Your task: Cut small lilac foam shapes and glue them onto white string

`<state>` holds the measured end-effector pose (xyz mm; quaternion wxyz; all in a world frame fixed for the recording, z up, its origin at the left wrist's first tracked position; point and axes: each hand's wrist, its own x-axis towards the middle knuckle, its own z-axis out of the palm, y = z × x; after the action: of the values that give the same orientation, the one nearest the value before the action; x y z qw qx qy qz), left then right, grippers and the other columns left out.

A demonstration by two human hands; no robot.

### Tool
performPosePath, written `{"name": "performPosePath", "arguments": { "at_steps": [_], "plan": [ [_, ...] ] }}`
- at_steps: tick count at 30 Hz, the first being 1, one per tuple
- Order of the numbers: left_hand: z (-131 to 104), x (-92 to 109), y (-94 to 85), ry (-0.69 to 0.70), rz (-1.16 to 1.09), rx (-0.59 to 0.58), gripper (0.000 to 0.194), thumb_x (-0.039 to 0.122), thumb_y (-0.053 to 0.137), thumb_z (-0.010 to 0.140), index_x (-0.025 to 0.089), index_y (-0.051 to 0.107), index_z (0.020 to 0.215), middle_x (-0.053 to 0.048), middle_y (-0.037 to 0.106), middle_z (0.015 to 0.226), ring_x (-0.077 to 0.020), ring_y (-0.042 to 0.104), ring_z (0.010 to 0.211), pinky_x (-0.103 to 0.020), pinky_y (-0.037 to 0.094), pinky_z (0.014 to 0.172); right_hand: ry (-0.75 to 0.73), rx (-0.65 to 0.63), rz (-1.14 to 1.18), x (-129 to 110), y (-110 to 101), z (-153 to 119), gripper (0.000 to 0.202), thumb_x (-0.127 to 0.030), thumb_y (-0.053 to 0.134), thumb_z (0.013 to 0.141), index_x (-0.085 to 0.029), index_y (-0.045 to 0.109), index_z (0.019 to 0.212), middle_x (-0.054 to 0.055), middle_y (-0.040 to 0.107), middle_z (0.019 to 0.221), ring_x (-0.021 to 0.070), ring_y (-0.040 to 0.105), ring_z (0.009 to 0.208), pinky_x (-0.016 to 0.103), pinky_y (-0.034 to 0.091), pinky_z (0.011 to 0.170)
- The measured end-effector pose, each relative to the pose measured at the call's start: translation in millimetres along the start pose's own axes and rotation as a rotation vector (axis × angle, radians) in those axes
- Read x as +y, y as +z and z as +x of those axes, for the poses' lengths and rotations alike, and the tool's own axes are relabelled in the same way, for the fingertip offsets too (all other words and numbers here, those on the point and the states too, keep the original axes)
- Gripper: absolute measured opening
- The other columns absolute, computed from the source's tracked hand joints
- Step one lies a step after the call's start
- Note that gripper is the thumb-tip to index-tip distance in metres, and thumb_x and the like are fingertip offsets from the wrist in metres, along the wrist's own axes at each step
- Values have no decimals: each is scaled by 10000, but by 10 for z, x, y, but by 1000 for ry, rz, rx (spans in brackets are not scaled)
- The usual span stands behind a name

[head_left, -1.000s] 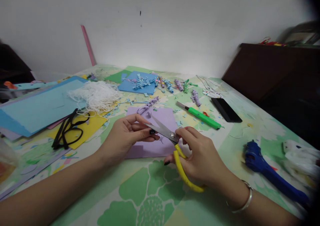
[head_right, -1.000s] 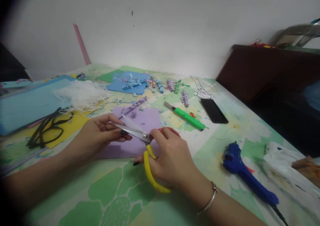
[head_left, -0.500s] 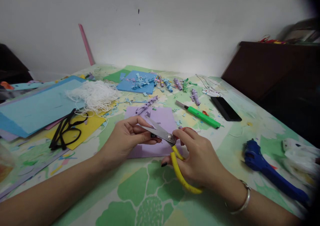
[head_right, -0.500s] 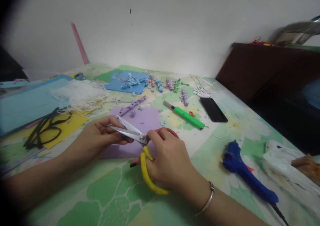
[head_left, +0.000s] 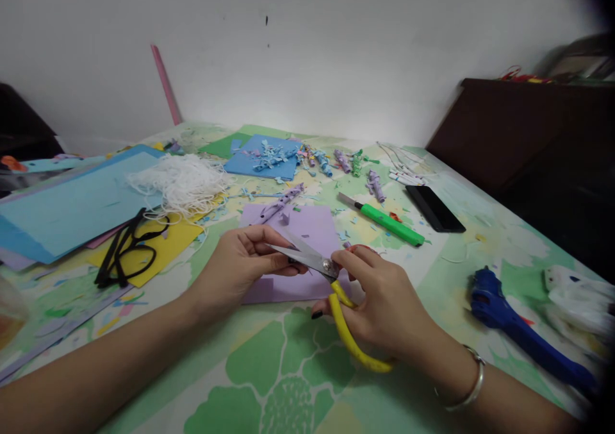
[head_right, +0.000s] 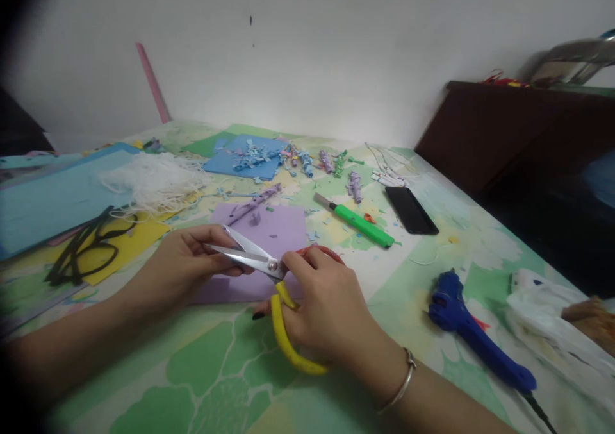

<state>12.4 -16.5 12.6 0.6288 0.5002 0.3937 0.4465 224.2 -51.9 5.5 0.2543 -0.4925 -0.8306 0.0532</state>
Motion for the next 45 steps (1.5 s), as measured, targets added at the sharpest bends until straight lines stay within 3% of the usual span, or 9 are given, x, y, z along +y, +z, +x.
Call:
{"name": "performPosePath", "arguments": {
  "at_steps": [10, 23, 30, 45],
  "plan": [
    [16, 0, -17, -20, -18, -8, 113, 71, 760, 678, 150, 683, 707, -20, 765, 678, -145, 734, 658, -144, 573, 602, -47, 32, 21, 12, -2, -5, 304, -406, 648, 772, -155, 628, 942, 77, 611, 827, 212, 561, 743, 324, 440, 651],
    [41, 25, -3, -89, -4, 28, 162, 144, 797, 666, 125, 640, 704, -43, 760, 689, -157, 732, 640, -159, 575, 577, 35, 26, 63, 42, -27, 1, 337, -487, 679, 770, -172, 641, 883, 3, 579, 643, 122, 468, 537, 243, 323, 522],
    [39, 29, -2, -58, -34, 6, 189, 177, 799, 672, 141, 630, 748, -34, 760, 708, -157, 730, 664, -176, 574, 607, 61, -5, 28, -16, -59, 21, 353, -480, 682, 737, -197, 588, 925, 31, 590, 808, 176, 520, 694, 282, 366, 603],
    [17, 9, 9, -49, 11, 14, 135, 125, 760, 691, 150, 641, 749, -13, 746, 672, -140, 718, 646, -167, 562, 599, 62, -71, -31, -31, -37, 6, 325, -422, 629, 756, -186, 596, 976, 69, 604, 859, 217, 562, 753, 330, 423, 656]
  ]
}}
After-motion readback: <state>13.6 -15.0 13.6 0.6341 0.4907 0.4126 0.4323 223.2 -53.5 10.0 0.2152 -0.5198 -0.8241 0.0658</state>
